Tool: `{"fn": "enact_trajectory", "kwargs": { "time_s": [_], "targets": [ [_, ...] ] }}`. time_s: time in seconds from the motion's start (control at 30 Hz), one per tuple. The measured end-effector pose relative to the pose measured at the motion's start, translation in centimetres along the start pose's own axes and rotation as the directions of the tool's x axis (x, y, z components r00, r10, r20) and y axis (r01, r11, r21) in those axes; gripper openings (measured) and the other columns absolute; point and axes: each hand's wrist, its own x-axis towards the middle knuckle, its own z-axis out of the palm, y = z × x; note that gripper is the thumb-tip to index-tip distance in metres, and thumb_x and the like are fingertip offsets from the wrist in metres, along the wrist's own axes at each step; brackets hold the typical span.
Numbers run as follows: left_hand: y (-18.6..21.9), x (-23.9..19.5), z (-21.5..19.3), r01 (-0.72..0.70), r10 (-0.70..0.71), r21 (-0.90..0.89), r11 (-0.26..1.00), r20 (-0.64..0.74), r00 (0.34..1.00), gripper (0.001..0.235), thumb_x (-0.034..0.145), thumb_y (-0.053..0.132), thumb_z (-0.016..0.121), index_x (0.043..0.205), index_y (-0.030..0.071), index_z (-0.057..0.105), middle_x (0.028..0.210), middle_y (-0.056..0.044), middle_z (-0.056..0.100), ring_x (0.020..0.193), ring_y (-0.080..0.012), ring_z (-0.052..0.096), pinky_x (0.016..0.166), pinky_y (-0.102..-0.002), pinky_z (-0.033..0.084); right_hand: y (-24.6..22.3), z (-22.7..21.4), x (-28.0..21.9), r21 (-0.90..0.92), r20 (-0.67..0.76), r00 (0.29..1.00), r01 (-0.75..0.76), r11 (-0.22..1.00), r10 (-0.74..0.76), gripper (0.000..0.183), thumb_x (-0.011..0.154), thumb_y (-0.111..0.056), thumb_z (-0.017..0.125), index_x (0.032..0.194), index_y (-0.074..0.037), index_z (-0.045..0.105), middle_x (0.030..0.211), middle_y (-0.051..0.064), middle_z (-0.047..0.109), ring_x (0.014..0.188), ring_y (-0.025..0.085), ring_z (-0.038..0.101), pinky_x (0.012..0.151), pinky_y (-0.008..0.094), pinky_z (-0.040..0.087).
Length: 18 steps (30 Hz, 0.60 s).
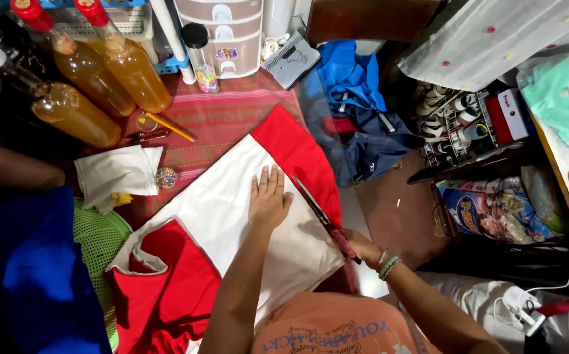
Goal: The person is using scissors to cut along the edges of a red and white fabric garment on a workspace table.
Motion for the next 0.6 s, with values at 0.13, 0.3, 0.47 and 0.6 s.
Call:
{"fn": "enact_trajectory", "kwargs": {
  "time_s": [0.13,0.3,0.47,0.6],
  "targets": [
    [0.1,0.2,-0.3,0.01,-0.009,-0.007,1.0,0.053,0.999,0.076,0.103,0.053,0.041,0.164,0.013,0.021,0.173,-0.007,0.014,0.16,-0.0286,0.005,0.13,-0.052,0.003,0.2,0.1,0.4,-0.042,-0.036,0.999,-0.001,0.999,-0.001,0.059,0.081,-0.052,0.077,0.107,0.001,0.075,0.089,0.024,0.072,0.084,0.032,0.069,0.072,0.039,0.056],
    [0.0,0.2,0.1,0.011,-0.011,-0.01,1.0,0.052,0.999,0.078,0.102,0.055,0.04,0.164,0.013,0.019,0.174,-0.006,0.01,0.16,-0.0286,0.004,0.13,-0.052,0.002,2.4,0.4,3.1,-0.1,-0.064,0.998,0.017,0.995,-0.024,0.057,0.082,-0.054,0.076,0.1,0.0,0.076,0.091,0.026,0.074,0.087,0.038,0.072,0.074,0.043,0.056],
    [0.0,0.0,-0.2,0.006,-0.006,-0.007,1.0,0.044,0.999,0.078,0.102,0.054,0.042,0.164,0.012,0.02,0.174,-0.008,0.012,0.16,-0.029,0.005,0.13,-0.052,0.003,1.7,0.5,2.9,-0.168,-0.059,0.998,0.013,0.986,-0.023,0.058,0.079,-0.057,0.077,0.1,-0.003,0.078,0.098,0.024,0.075,0.099,0.04,0.072,0.082,0.044,0.055],
    [0.0,0.2,0.2,0.012,-0.011,-0.008,1.0,0.03,0.999,0.078,0.101,0.055,0.042,0.164,0.012,0.022,0.174,-0.008,0.013,0.16,-0.0286,0.005,0.13,-0.052,0.003,3.9,0.2,4.4,-0.106,-0.068,0.998,0.006,0.994,-0.013,0.057,0.078,-0.057,0.079,0.095,-0.002,0.078,0.09,0.023,0.075,0.092,0.037,0.072,0.08,0.042,0.055]
  ]
}}
